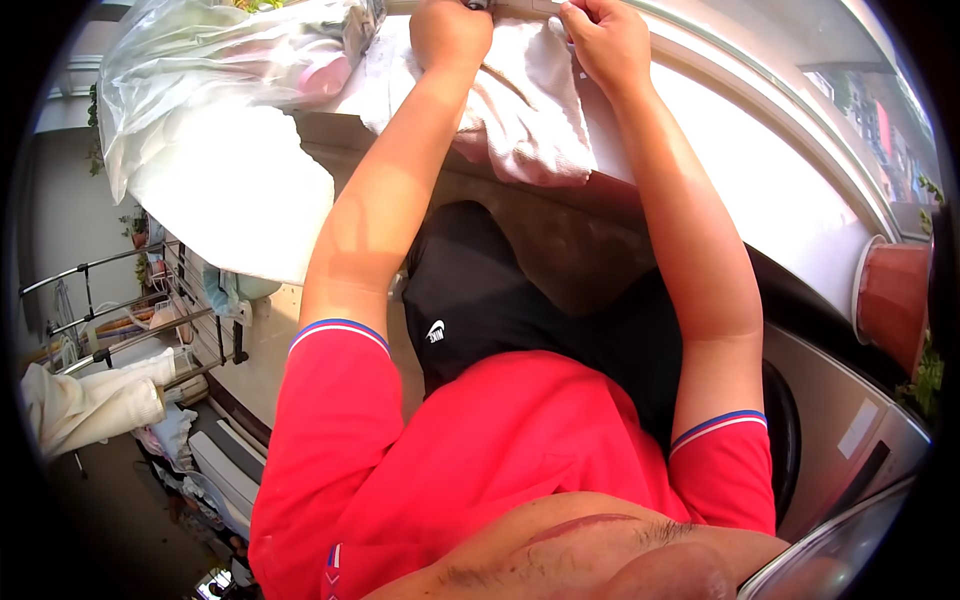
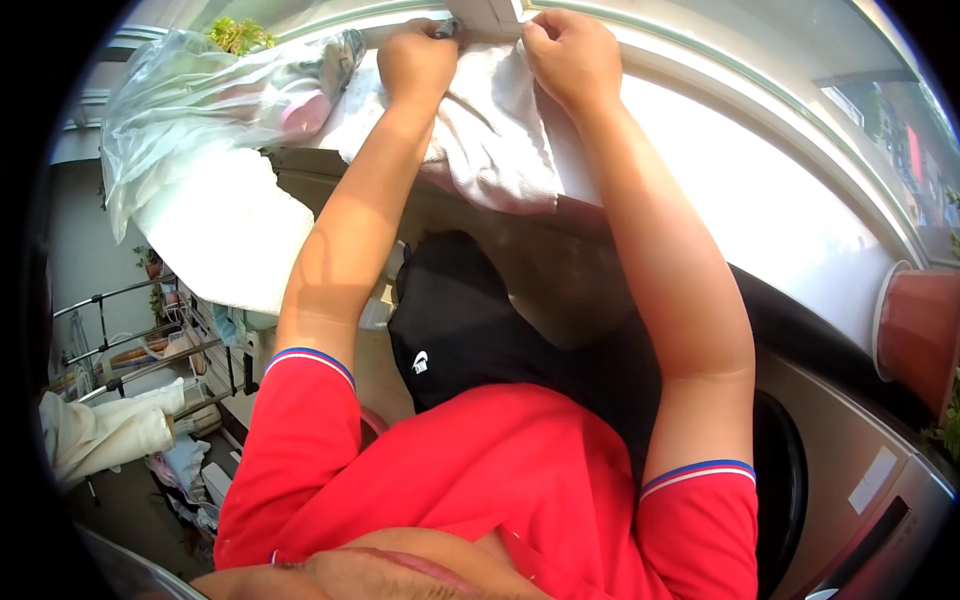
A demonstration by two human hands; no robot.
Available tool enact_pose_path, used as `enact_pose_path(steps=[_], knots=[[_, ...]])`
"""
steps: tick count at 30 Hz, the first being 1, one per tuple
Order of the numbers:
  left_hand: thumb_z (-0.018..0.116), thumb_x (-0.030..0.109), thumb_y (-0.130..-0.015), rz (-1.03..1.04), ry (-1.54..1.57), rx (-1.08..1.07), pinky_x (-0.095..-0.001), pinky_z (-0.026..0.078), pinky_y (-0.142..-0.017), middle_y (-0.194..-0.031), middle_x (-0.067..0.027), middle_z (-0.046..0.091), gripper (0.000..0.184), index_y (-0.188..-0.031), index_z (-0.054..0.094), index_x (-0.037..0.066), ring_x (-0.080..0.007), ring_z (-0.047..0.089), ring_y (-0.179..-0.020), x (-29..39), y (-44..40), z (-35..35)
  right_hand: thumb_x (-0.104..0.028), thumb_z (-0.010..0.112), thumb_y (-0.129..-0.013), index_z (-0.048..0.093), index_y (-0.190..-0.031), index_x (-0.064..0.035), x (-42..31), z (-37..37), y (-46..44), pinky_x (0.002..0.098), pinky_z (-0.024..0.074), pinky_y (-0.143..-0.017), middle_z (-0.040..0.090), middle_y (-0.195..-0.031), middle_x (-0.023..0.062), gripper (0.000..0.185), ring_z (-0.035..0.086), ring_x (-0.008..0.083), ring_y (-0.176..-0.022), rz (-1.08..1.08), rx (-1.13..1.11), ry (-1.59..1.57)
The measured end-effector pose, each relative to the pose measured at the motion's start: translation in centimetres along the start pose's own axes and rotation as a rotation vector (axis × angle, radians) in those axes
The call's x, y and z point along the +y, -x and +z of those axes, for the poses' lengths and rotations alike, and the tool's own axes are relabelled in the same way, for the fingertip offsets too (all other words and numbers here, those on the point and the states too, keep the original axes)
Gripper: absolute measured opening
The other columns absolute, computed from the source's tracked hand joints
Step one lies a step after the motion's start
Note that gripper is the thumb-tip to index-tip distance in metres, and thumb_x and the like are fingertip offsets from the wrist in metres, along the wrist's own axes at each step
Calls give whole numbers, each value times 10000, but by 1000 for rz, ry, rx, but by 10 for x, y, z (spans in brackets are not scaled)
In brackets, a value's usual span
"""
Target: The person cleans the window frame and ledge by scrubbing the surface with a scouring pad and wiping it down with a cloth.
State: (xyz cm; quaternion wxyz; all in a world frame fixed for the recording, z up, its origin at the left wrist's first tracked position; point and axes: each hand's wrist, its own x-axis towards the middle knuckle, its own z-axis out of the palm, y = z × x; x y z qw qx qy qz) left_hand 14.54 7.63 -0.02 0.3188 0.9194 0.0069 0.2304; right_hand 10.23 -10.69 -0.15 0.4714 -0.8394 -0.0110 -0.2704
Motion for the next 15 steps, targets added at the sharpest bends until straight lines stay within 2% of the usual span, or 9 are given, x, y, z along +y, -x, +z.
enact_pose_path(steps=[2, 4, 7, 8, 10, 11, 14, 15], knots=[[788, 291, -790, 141, -26, -34, -418, 558, -767, -885, -174, 757, 296, -1007, 807, 90, -368, 718, -832, 4, 2, 6, -222, 657, -855, 729, -835, -3, -1, 1, -1, 451, 532, -686, 694, -776, 216, 231, 696, 361, -718, 28, -16, 10], [773, 323, -802, 68, -66, -57, -410, 556, -767, -871, -171, 758, 316, -974, 797, 59, -355, 721, -818, 9, 6, 5, -223, 657, -856, 730, -834, -5, -2, 2, -1, 450, 532, -690, 697, -784, 216, 231, 698, 360, -726, 13, -15, 16], [765, 166, -818, 77, 16, 242, -473, 522, -643, -755, -214, 715, 148, -828, 767, 19, -410, 689, -695, 2, 1, 12, -226, 658, -858, 732, -835, -7, -1, -2, 0, 449, 534, -699, 701, -794, 213, 232, 702, 356, -742, -35, 8, 22], [756, 183, -841, 35, -48, 295, -469, 524, -646, -729, -229, 705, 186, -845, 762, -3, -399, 694, -684, -3, -4, 8, -226, 657, -859, 734, -837, -7, -2, -4, 0, 449, 535, -704, 703, -798, 212, 233, 704, 354, -748, -34, -4, 30], [754, 206, -865, -288, 409, 224, -463, 525, -648, -716, -233, 701, 239, -839, 744, -32, -382, 695, -663, 8, -13, -13, -228, 658, -861, 740, -847, -7, -5, -5, 0, 447, 539, -712, 709, -808, 211, 235, 710, 351, -757, -14, -32, 41], [755, 196, -875, -241, 287, 248, -458, 526, -648, -724, -226, 704, 251, -824, 722, -47, -366, 696, -662, 10, -15, -14, -229, 661, -863, 744, -855, -8, -7, -6, 0, 444, 542, -714, 713, -815, 211, 237, 713, 350, -759, 6, -46, 50], [766, 185, -865, -11, 193, 324, -447, 531, -667, -746, -222, 711, 233, -821, 712, -37, -359, 702, -688, 7, -11, 7, -235, 669, -871, 757, -882, -13, -6, -5, 1, 431, 549, -714, 719, -823, 212, 239, 719, 347, -751, 44, -46, 30], [773, 175, -851, -52, 255, 295, -439, 535, -696, -774, -224, 716, 211, -850, 715, -28, -362, 708, -744, 5, -11, 13, -238, 672, -875, 761, -893, -16, -4, -4, -1, 426, 551, -713, 720, -824, 212, 240, 720, 346, -746, 50, -26, 17]])
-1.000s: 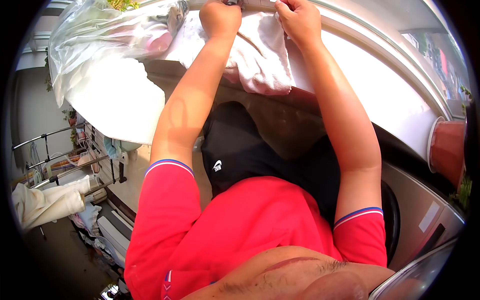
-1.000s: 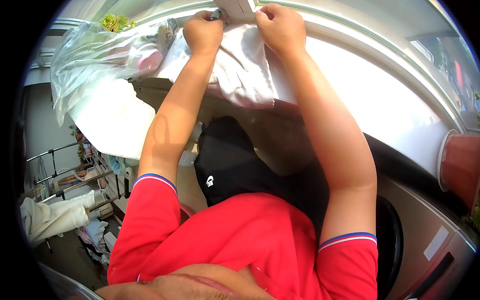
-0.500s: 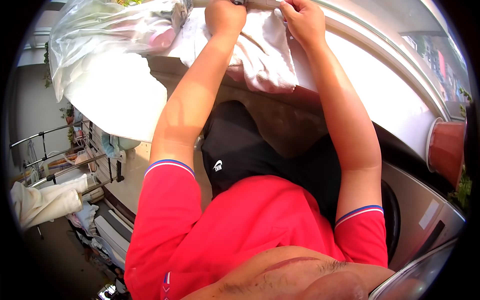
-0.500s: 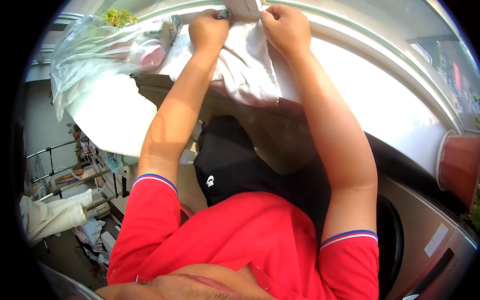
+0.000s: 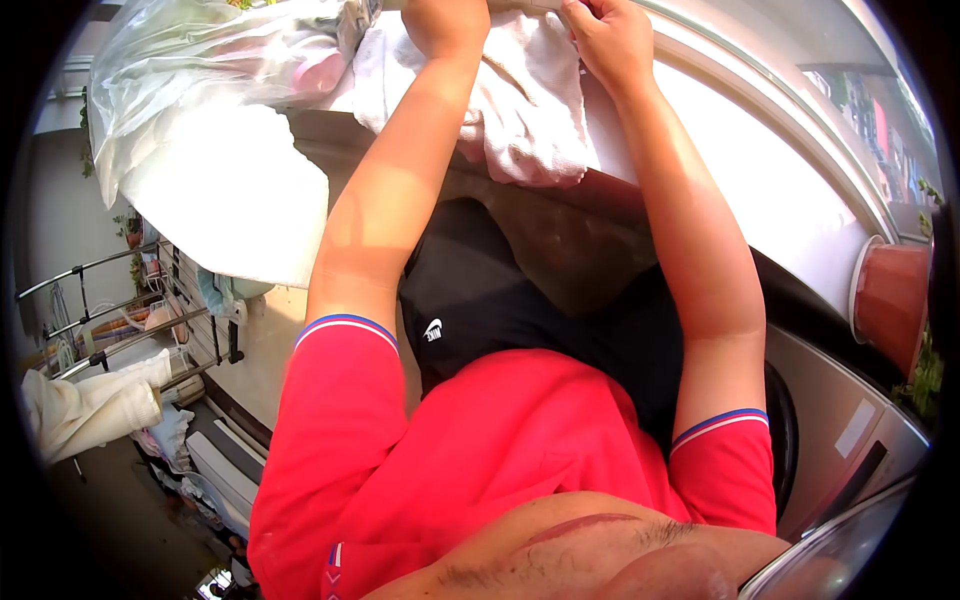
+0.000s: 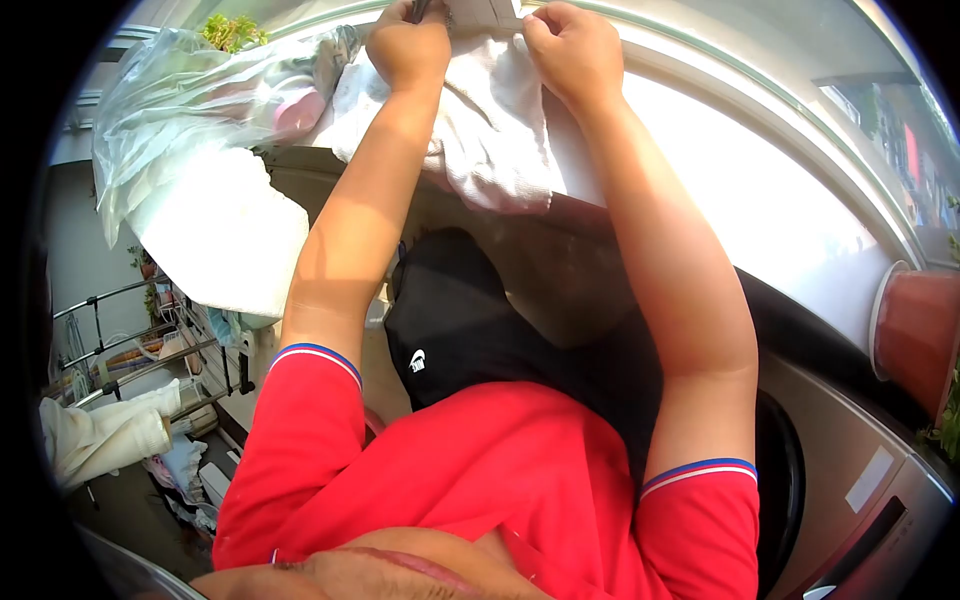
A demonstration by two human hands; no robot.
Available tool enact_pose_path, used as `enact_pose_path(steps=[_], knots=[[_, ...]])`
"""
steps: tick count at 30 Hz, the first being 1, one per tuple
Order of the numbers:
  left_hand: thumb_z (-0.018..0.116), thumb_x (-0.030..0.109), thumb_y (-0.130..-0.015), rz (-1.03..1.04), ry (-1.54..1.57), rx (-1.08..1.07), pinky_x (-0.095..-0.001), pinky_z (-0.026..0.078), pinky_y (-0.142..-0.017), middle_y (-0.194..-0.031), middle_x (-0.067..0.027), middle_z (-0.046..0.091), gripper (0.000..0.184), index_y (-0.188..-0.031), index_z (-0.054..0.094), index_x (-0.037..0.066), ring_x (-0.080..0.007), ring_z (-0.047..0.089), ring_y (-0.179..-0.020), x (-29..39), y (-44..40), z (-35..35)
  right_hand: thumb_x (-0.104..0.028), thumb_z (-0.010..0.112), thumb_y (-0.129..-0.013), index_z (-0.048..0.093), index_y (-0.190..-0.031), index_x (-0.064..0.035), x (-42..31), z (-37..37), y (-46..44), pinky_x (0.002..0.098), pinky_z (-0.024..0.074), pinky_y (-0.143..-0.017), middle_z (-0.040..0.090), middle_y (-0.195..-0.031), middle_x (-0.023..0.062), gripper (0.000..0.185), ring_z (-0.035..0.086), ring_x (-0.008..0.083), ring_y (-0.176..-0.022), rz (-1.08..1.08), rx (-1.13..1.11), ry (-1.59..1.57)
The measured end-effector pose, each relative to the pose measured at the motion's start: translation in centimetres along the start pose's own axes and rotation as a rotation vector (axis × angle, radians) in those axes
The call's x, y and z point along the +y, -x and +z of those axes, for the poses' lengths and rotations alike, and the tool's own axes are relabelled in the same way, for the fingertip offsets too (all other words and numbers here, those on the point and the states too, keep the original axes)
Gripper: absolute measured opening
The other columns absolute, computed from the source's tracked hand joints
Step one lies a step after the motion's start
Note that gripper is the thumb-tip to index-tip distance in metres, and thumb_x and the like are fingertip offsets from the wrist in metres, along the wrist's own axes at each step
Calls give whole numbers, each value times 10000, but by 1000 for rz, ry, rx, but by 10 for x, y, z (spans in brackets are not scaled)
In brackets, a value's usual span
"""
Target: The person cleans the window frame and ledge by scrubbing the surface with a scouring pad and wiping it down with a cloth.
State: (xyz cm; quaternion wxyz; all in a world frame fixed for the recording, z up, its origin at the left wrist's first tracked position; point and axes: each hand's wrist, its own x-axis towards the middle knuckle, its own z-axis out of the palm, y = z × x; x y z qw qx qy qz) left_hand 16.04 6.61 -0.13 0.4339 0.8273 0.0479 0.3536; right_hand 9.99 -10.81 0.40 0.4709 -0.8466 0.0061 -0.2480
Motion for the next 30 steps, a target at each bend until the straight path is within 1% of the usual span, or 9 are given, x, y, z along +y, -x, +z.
enact_pose_path(steps=[3, 6, 9, 11, 13, 15, 23, 28, 30], knots=[[756, 343, -817, -125, -49, -78, -405, 549, -741, -810, -165, 744, 327, -881, 773, 23, -340, 712, -777, 10, 3, -11, -315, 651, -884, 783, -957, -64, 5, -1, -2, 398, 550, -796, 761, -870, 133, 293, 718, 303, -827, 52, -35, -42], [744, 340, -830, -28, -244, -217, -411, 534, -702, -755, -160, 721, 343, -799, 735, -2, -326, 697, -735, -1, 3, -14, -301, 658, -883, 780, -949, -51, 2, -2, -2, 391, 548, -784, 756, -838, 129, 286, 711, 289, -793, 119, -62, -75], [718, 345, -845, -3, -191, -265, -436, 521, -673, -689, -175, 697, 352, -766, 737, 3, -346, 682, -687, 9, 10, -20, -295, 666, -884, 777, -946, -44, 6, 1, -2, 380, 545, -767, 749, -806, 115, 282, 701, 265, -763, 118, -53, -115], [705, 358, -854, 22, -206, -339, -451, 520, -676, -673, -176, 687, 347, -768, 746, 25, -368, 674, -681, 9, 11, -19, -279, 668, -910, 770, -940, -36, -1, -2, -1, 336, 534, -712, 738, -751, 80, 266, 688, 197, -693, 162, -79, -139], [692, 371, -866, 136, -271, -475, -481, 528, -701, -757, -174, 713, 319, -821, 763, 63, -385, 687, -756, 14, 17, -19, -249, 666, -930, 764, -937, -26, -10, -6, -1, 311, 524, -667, 723, -713, 53, 244, 663, 150, -631, 235, -132, -187], [679, 376, -874, 64, -251, -527, -482, 536, -725, -794, -182, 720, 332, -830, 762, 58, -394, 690, -787, 23, 18, -20, -237, 664, -938, 761, -933, -21, -3, -3, -2, 299, 516, -644, 711, -696, 41, 237, 645, 130, -604, 222, -122, -217], [737, 332, -861, -45, -202, -134, -451, 551, -793, -886, -190, 753, 316, -890, 742, 17, -376, 714, -854, 16, -17, -58, -238, 667, -928, 763, -929, -20, -2, -4, 1, 291, 513, -639, 705, -673, 35, 238, 649, 126, -603, 231, -133, -247], [725, 306, -881, -14, -665, -247, -445, 545, -893, -1004, -230, 746, 326, -953, 748, -11, -391, 712, -977, -43, -55, -63, -268, 662, -909, 765, -919, -26, -2, -2, -3, 316, 527, -676, 721, -697, 64, 263, 672, 170, -633, 203, -119, -228], [726, 297, -883, 32, -668, -262, -444, 544, -902, -999, -233, 746, 338, -992, 747, -23, -393, 709, -995, -42, -53, -54, -283, 661, -902, 767, -920, -33, 0, -1, -3, 336, 535, -708, 734, -736, 81, 272, 689, 203, -683, 186, -112, -203]])
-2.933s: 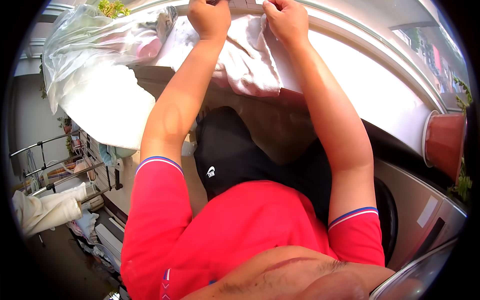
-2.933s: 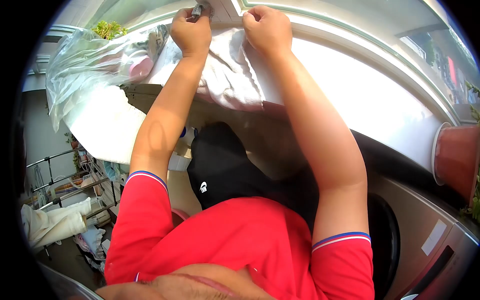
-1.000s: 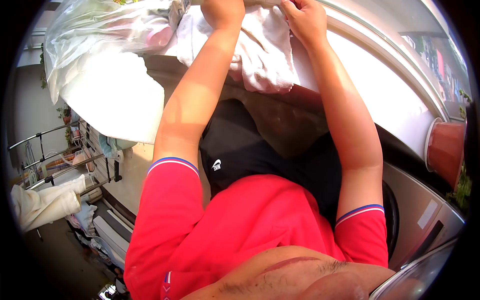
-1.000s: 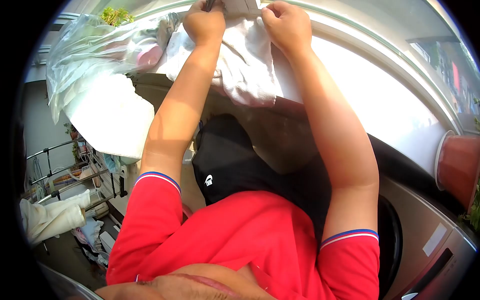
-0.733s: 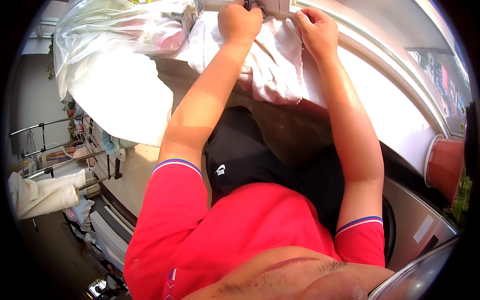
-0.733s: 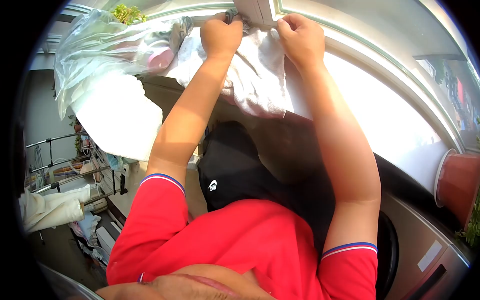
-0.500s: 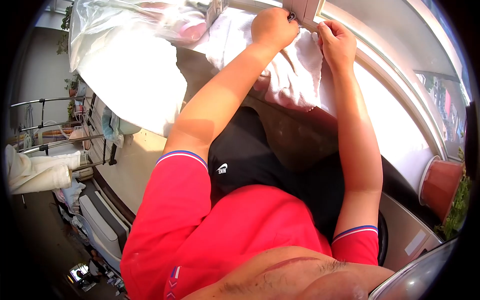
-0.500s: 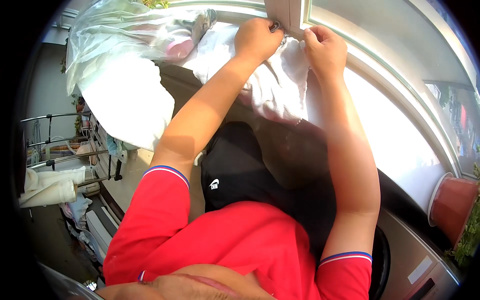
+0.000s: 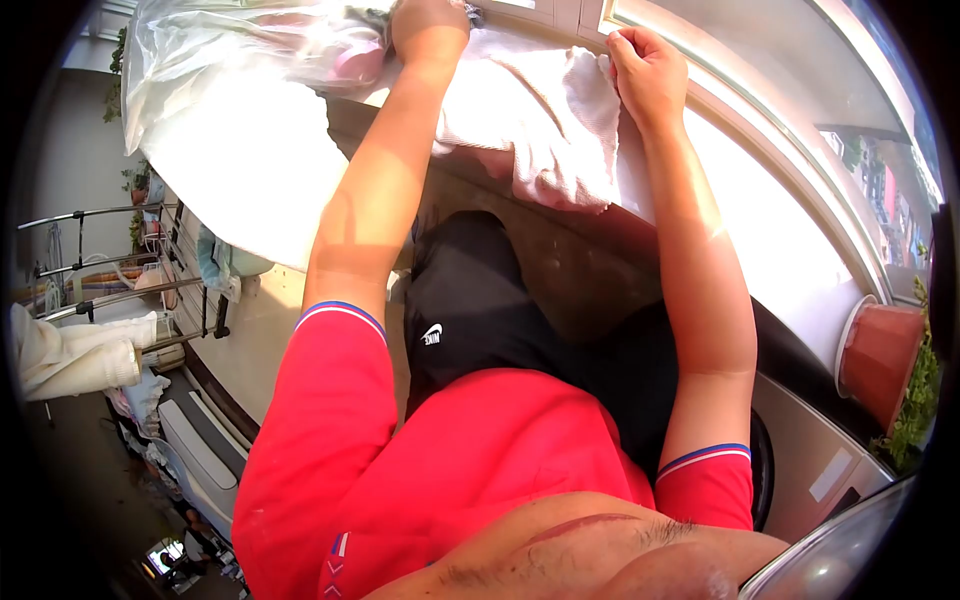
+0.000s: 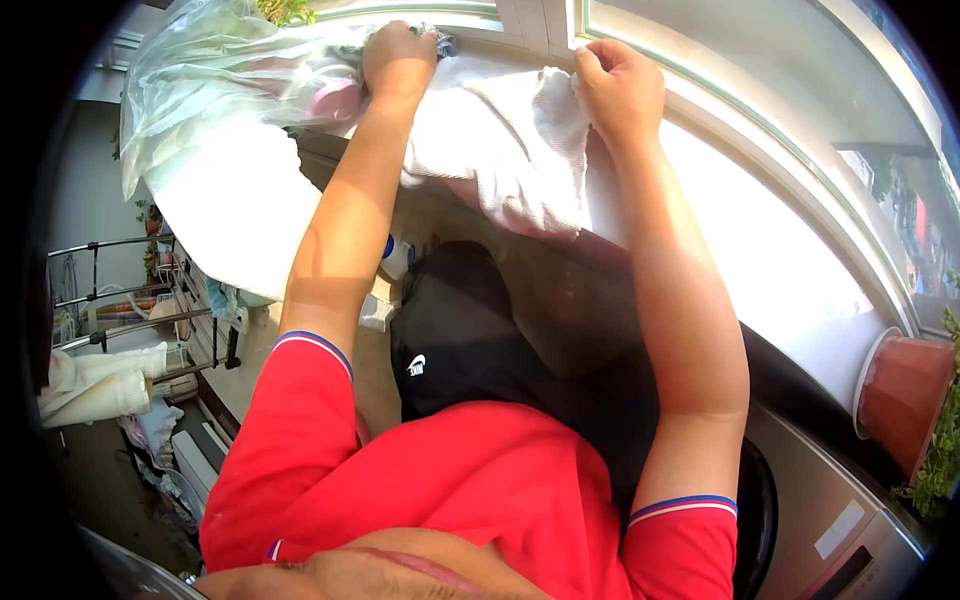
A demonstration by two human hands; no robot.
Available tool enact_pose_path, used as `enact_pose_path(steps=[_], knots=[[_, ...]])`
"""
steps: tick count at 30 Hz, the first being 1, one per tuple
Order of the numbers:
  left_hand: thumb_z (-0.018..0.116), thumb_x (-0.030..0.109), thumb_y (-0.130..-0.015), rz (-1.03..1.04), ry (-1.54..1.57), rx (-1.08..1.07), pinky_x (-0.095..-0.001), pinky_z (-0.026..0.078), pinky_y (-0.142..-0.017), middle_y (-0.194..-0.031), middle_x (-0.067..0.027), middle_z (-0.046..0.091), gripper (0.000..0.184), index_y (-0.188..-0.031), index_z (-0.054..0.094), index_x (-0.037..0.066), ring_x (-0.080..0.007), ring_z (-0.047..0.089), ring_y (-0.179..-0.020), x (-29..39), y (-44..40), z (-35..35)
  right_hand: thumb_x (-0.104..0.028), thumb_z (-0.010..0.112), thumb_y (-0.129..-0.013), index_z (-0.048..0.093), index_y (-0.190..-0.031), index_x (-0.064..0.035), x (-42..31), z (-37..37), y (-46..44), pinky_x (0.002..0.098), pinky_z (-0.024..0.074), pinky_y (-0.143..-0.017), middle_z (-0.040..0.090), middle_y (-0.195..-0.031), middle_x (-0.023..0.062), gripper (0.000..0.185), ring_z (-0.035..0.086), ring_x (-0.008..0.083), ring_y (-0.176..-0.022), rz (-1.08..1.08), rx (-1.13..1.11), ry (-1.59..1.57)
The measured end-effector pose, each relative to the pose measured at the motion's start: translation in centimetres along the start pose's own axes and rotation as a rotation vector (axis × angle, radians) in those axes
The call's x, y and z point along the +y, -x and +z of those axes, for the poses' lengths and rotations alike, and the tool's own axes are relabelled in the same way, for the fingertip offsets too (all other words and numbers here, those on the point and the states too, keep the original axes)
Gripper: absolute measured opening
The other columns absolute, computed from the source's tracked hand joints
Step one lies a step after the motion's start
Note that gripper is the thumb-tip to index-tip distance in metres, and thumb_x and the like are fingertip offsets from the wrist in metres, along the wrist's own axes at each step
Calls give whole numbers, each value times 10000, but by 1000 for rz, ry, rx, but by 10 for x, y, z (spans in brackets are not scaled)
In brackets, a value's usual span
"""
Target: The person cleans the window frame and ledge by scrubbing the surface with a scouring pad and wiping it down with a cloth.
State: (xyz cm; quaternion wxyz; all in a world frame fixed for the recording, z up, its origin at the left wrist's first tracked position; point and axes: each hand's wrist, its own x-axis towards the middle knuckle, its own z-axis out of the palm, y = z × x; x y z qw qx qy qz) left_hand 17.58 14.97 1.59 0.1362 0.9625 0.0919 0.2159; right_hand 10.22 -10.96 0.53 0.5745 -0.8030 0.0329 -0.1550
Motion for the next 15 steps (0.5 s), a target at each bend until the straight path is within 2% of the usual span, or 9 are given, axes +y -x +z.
enact_pose_path(steps=[4, 7, 8, 11, 14, 15], knots=[[726, 297, -887, 153, 190, 100, -444, 538, -896, -996, -223, 746, 339, -1038, 754, -5, -398, 703, -994, 10, 12, 40, -310, 653, -889, 774, -931, -51, 7, 4, -3, 379, 545, -778, 754, -830, 110, 289, 706, 275, -797, -42, 38, 66], [726, 305, -889, 138, 280, -100, -444, 536, -875, -987, -201, 749, 313, -1043, 761, 34, -391, 704, -972, 58, 47, 7, -319, 650, -883, 778, -941, -59, 4, 7, -4, 396, 547, -799, 758, -862, 121, 295, 709, 299, -826, -65, 44, 89], [739, 293, -880, 140, 304, -28, -435, 537, -858, -970, -180, 751, 275, -1036, 767, 68, -383, 704, -946, 54, 46, 13, -321, 650, -881, 779, -943, -61, 6, 5, -1, 399, 548, -801, 759, -867, 124, 296, 710, 303, -828, -71, 41, 106], [770, 292, -854, -93, 344, -44, -410, 546, -836, -917, -150, 760, 275, -1006, 773, 63, -335, 722, -900, 15, 15, 28, -328, 654, -877, 781, -948, -69, 6, 2, 1, 405, 547, -804, 760, -879, 126, 297, 714, 311, -846, -76, 30, 88], [773, 299, -846, -59, 242, 136, -405, 551, -819, -895, -135, 766, 282, -982, 773, 52, -306, 731, -879, 18, 16, 26, -318, 656, -872, 784, -960, -93, -2, 2, 2, 409, 552, -799, 764, -887, 114, 273, 719, 314, -862, -119, 33, 153], [768, 288, -844, -23, 266, 101, -405, 552, -816, -891, -135, 767, 276, -976, 770, 45, -302, 732, -877, 18, 23, 25, -314, 656, -871, 784, -961, -99, -4, 3, 4, 408, 553, -796, 766, -888, 110, 267, 719, 313, -862, -140, 27, 185]])
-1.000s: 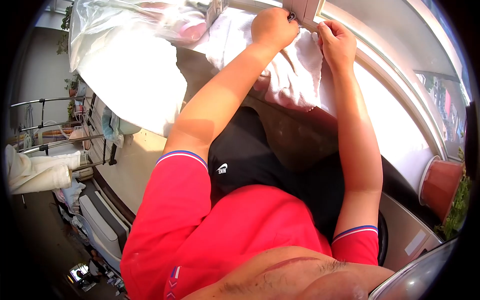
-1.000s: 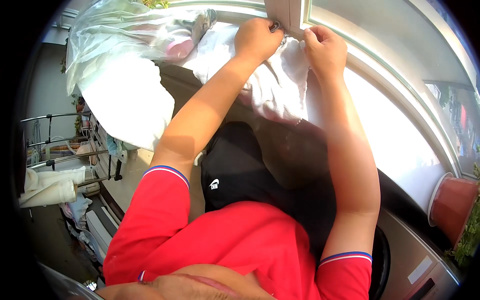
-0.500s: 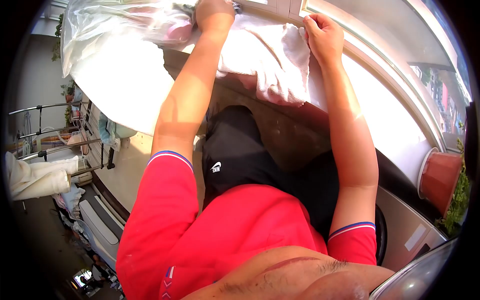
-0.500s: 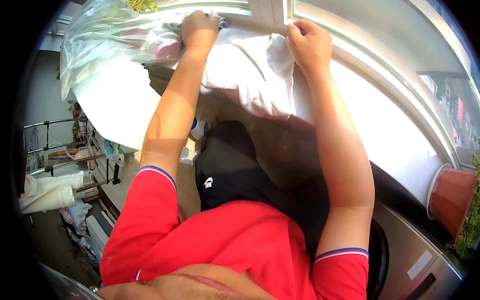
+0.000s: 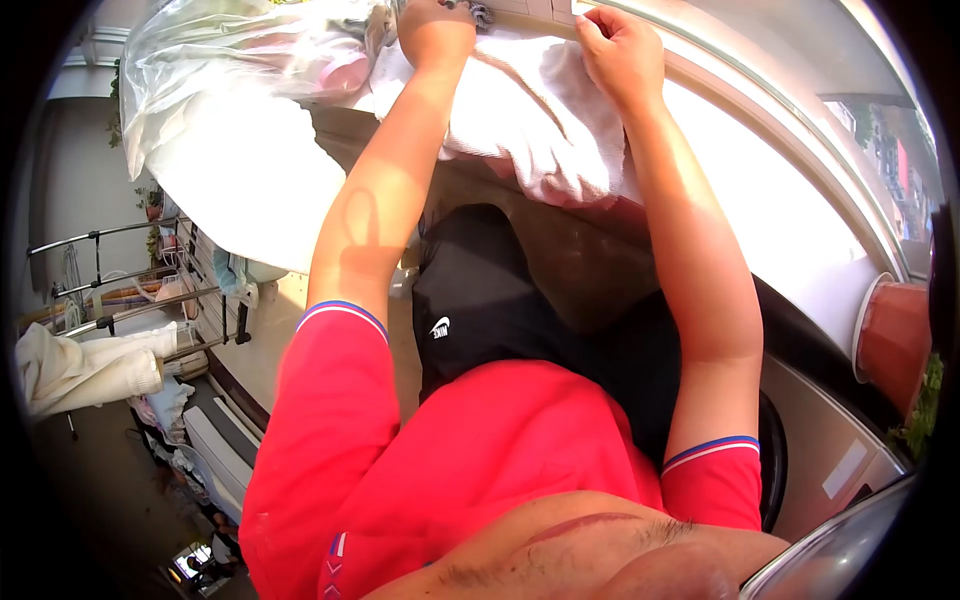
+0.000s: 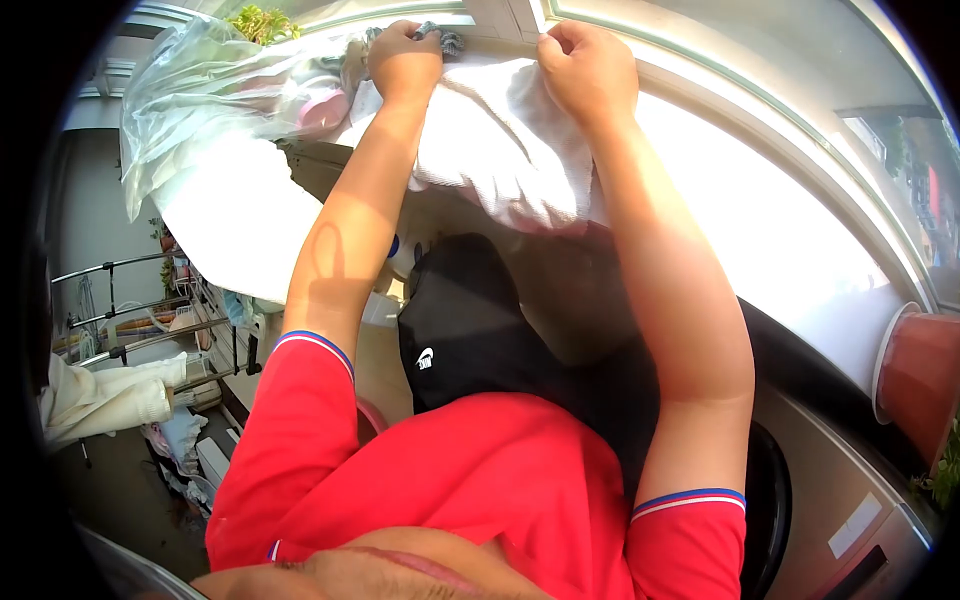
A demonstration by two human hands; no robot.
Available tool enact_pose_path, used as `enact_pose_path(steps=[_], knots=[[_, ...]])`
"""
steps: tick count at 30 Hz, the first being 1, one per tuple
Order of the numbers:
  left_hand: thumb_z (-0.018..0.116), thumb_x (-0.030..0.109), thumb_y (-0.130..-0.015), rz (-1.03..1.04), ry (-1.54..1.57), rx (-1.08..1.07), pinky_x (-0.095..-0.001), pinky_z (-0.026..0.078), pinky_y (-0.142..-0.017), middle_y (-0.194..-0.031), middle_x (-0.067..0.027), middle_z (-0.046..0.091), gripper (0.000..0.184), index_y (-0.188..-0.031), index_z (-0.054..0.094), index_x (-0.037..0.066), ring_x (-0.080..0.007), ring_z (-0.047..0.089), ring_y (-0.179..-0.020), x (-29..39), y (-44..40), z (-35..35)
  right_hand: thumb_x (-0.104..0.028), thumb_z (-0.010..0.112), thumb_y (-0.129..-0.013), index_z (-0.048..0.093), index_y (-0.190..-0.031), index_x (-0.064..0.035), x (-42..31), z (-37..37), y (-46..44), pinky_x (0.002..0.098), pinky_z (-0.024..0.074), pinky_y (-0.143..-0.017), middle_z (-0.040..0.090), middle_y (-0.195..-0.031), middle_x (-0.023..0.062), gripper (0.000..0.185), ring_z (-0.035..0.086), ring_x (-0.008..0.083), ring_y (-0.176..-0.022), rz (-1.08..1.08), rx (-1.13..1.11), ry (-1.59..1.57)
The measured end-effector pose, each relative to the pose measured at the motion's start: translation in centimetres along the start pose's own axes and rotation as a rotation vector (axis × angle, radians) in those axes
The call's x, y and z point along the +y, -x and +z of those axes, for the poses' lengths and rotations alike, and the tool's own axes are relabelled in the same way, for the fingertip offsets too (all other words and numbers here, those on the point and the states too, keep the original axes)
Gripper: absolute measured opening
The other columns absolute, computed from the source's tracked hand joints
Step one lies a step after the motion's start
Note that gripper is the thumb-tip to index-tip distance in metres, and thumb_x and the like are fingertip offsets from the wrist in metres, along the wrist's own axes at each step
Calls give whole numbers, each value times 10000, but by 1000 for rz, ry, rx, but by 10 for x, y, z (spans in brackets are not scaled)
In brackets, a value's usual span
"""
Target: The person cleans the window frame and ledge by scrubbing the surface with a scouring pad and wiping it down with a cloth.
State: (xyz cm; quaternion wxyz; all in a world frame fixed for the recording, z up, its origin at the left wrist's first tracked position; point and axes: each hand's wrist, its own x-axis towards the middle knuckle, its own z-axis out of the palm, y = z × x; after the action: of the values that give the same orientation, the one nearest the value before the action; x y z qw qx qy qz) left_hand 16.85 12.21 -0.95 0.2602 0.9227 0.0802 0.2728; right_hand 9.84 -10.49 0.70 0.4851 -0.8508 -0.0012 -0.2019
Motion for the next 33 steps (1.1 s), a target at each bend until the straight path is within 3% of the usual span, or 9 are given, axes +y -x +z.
enact_pose_path(steps=[3, 6, 13, 16, 20, 26, 27, 30, 33], knots=[[747, 249, -832, 96, 30, -39, -399, 557, -794, -871, -137, 765, 252, -940, 762, 21, -289, 732, -840, 29, 13, -10, -308, 658, -862, 783, -951, -108, -2, 2, 4, 407, 557, -785, 767, -884, 95, 252, 720, 306, -847, -61, -56, 35], [749, 257, -827, -148, 27, -77, -396, 557, -780, -860, -139, 761, 252, -933, 763, 29, -295, 728, -816, 4, -6, -2, -307, 661, -856, 782, -944, -109, -8, -5, 10, 406, 557, -779, 768, -884, 89, 248, 721, 298, -846, -80, -114, 40], [746, 255, -841, 143, 10, -49, -414, 561, -742, -839, -135, 759, 258, -956, 761, 25, -299, 729, -773, 22, 11, -8, -329, 647, -851, 777, -945, -116, -7, -1, 6, 436, 556, -793, 763, -872, 84, 266, 716, 320, -871, -105, -156, 159], [747, 264, -850, -161, 64, -100, -420, 560, -777, -868, -140, 763, 263, -978, 763, 35, -306, 733, -837, 20, 5, -7, -343, 657, -844, 775, -960, -118, -1, 0, 10, 440, 556, -780, 759, -861, 86, 279, 714, 320, -860, -181, -157, 160], [740, 277, -857, -45, -101, 47, -429, 556, -814, -909, -140, 768, 250, -962, 765, 52, -308, 731, -900, -3, -6, 11, -341, 671, -827, 757, -922, -123, -13, -6, 19, 449, 550, -735, 746, -833, 80, 253, 707, 320, -826, -294, -235, 112], [736, 310, -854, 154, 7, -92, -444, 553, -799, -938, -127, 767, 242, -956, 767, 93, -335, 722, -896, 13, 6, -1, -336, 680, -816, 749, -926, -114, -17, 0, 22, 459, 550, -730, 738, -818, 91, 257, 705, 328, -816, -352, -443, 166], [776, 186, -841, 238, 29, 14, -441, 534, -716, -833, -227, 726, 226, -903, 712, -22, -367, 708, -790, 9, 7, 3, -333, 678, -821, 754, -946, -111, -16, 0, 21, 456, 553, -747, 747, -842, 96, 266, 708, 332, -829, -323, -465, 165], [766, 199, -844, -133, 156, 136, -463, 539, -744, -879, -219, 731, 226, -935, 711, -1, -385, 706, -833, 13, -13, -2, -339, 684, -823, 760, -964, -109, -15, 1, 19, 451, 556, -761, 750, -853, 102, 280, 711, 330, -840, -310, -434, 184], [748, 230, -871, 40, 93, 58, -476, 539, -770, -893, -199, 733, 214, -932, 715, 27, -409, 698, -861, 22, -10, 2, -341, 688, -823, 762, -966, -107, -12, 3, 17, 448, 559, -775, 754, -867, 107, 284, 714, 329, -853, -298, -408, 135]])
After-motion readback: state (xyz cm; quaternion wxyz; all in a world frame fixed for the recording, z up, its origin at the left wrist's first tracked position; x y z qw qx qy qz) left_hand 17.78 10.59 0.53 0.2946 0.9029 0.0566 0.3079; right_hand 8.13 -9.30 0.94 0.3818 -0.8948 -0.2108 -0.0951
